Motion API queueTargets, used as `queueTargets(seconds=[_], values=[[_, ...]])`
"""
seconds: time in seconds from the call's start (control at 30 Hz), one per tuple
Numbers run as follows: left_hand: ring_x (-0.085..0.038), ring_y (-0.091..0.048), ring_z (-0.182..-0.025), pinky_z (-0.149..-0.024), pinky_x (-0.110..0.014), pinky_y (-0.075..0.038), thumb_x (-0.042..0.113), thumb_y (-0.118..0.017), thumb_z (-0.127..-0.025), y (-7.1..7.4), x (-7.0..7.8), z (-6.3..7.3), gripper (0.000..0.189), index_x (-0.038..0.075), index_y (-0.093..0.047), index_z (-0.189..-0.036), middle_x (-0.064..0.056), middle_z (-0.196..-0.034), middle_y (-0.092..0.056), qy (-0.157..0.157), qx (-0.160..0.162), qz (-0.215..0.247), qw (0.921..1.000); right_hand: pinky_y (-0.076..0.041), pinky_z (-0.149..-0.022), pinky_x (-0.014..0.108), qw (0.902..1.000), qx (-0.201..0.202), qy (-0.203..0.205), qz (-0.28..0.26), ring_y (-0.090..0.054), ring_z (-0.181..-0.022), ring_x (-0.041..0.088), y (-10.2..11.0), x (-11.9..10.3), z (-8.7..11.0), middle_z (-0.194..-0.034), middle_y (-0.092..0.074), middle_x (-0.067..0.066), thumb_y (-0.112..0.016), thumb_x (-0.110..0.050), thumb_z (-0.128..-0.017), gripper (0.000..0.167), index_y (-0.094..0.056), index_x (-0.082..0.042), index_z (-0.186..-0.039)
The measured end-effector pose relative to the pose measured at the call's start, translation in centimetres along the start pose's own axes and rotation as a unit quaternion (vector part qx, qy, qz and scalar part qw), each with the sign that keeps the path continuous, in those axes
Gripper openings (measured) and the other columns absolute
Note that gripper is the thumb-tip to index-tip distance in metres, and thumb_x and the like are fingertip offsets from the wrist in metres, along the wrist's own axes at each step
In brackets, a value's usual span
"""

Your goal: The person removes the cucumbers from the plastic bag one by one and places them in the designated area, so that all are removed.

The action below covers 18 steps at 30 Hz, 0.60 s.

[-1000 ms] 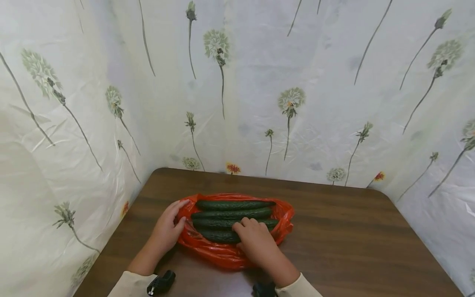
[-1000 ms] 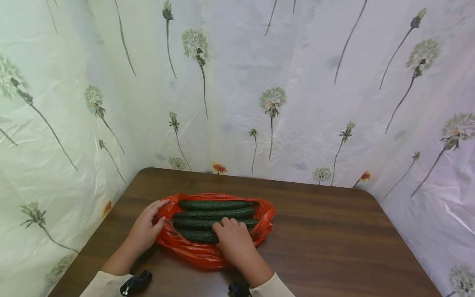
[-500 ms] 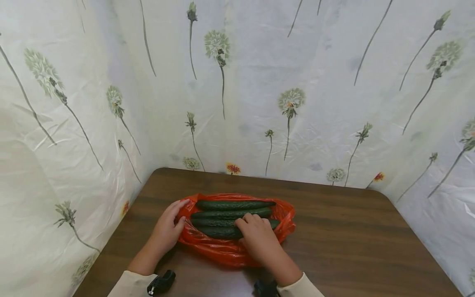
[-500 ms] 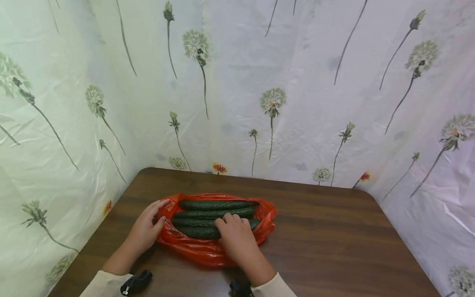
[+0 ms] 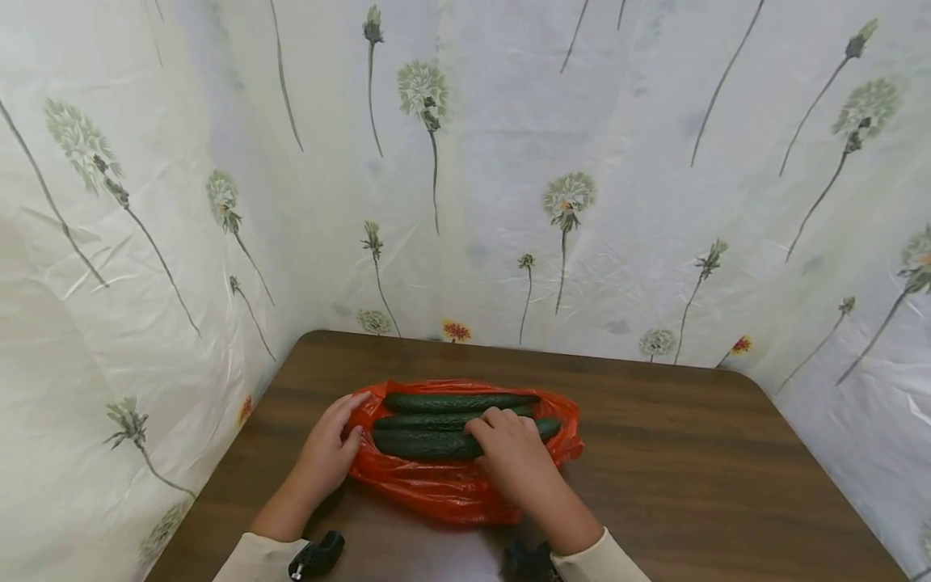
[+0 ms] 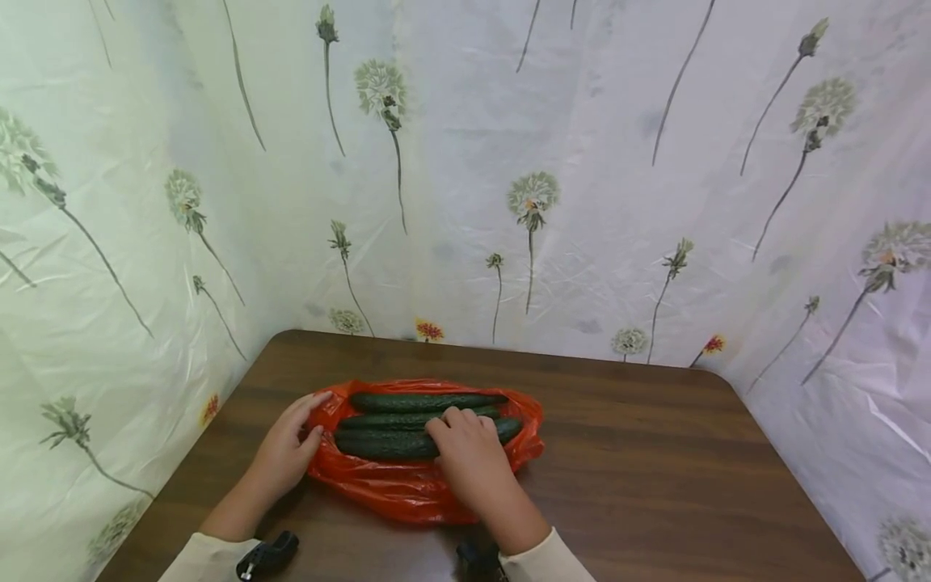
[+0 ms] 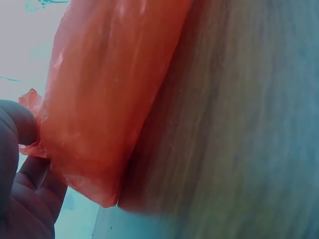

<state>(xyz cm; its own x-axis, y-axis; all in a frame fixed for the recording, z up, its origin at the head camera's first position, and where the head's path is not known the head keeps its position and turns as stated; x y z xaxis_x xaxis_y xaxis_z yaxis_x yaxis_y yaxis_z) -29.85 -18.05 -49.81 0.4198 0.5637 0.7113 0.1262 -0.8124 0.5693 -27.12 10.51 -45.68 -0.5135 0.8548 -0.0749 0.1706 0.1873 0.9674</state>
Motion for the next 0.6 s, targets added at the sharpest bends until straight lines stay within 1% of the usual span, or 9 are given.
queueTargets(seconds=[0.13,0.23,0.4,0.6], values=[[-0.040,-0.053,-0.139,-0.111,-0.061,-0.046,-0.008,-0.065,-0.094,-0.1,-0.1,0.2,0.057,0.010,-0.058,-0.148,-0.018,-0.150,-0.056,-0.012,0.012,-0.006,0.9998,-0.050,-0.089,0.047,0.9999,0.005,-0.010,0.000,-0.060,-0.106,0.024,0.8,0.4,0.2,-0.115,-0.064,-0.001,-0.090,-0.025,-0.083,0.050,-0.070,-0.020,-0.128],[-0.040,-0.054,-0.138,-0.110,-0.062,-0.046,-0.009,-0.065,-0.094,-0.1,-0.2,0.3,0.057,0.010,-0.058,-0.148,-0.018,-0.149,-0.056,-0.014,0.015,-0.010,0.9997,-0.050,-0.089,0.047,0.9998,0.016,-0.015,0.006,-0.061,-0.107,0.025,1.2,0.9,0.2,-0.114,-0.065,0.000,-0.090,-0.024,-0.082,0.051,-0.070,-0.019,-0.128],[-0.041,-0.053,-0.138,-0.111,-0.062,-0.045,-0.008,-0.064,-0.095,0.0,-0.1,0.2,0.057,0.010,-0.057,-0.149,-0.018,-0.150,-0.055,-0.007,0.007,-0.007,0.9999,-0.051,-0.092,0.049,0.9990,0.039,-0.014,0.013,-0.062,-0.107,0.027,1.5,1.5,0.3,-0.114,-0.065,0.002,-0.090,-0.021,-0.082,0.049,-0.070,-0.017,-0.127],[-0.039,-0.052,-0.140,-0.114,-0.060,-0.044,-0.005,-0.065,-0.097,0.0,0.0,0.1,0.055,0.009,-0.056,-0.149,-0.017,-0.151,-0.054,-0.001,-0.004,-0.006,1.0000,-0.052,-0.096,0.052,0.9983,0.054,-0.016,0.015,-0.062,-0.109,0.030,1.9,2.0,0.6,-0.116,-0.066,0.004,-0.090,-0.019,-0.082,0.049,-0.069,-0.017,-0.126]])
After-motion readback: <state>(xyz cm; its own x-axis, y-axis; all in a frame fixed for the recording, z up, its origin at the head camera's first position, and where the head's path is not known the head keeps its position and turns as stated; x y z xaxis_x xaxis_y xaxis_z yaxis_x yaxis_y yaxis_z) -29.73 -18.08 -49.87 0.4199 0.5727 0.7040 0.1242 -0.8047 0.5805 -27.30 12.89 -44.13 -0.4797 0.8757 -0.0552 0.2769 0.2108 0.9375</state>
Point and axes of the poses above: each hand's wrist, its own z-axis away from the middle knuckle, its own y-axis out of the back of the hand, x = y × z, the point moved 5 cm from there along -z, towards the middle knuckle
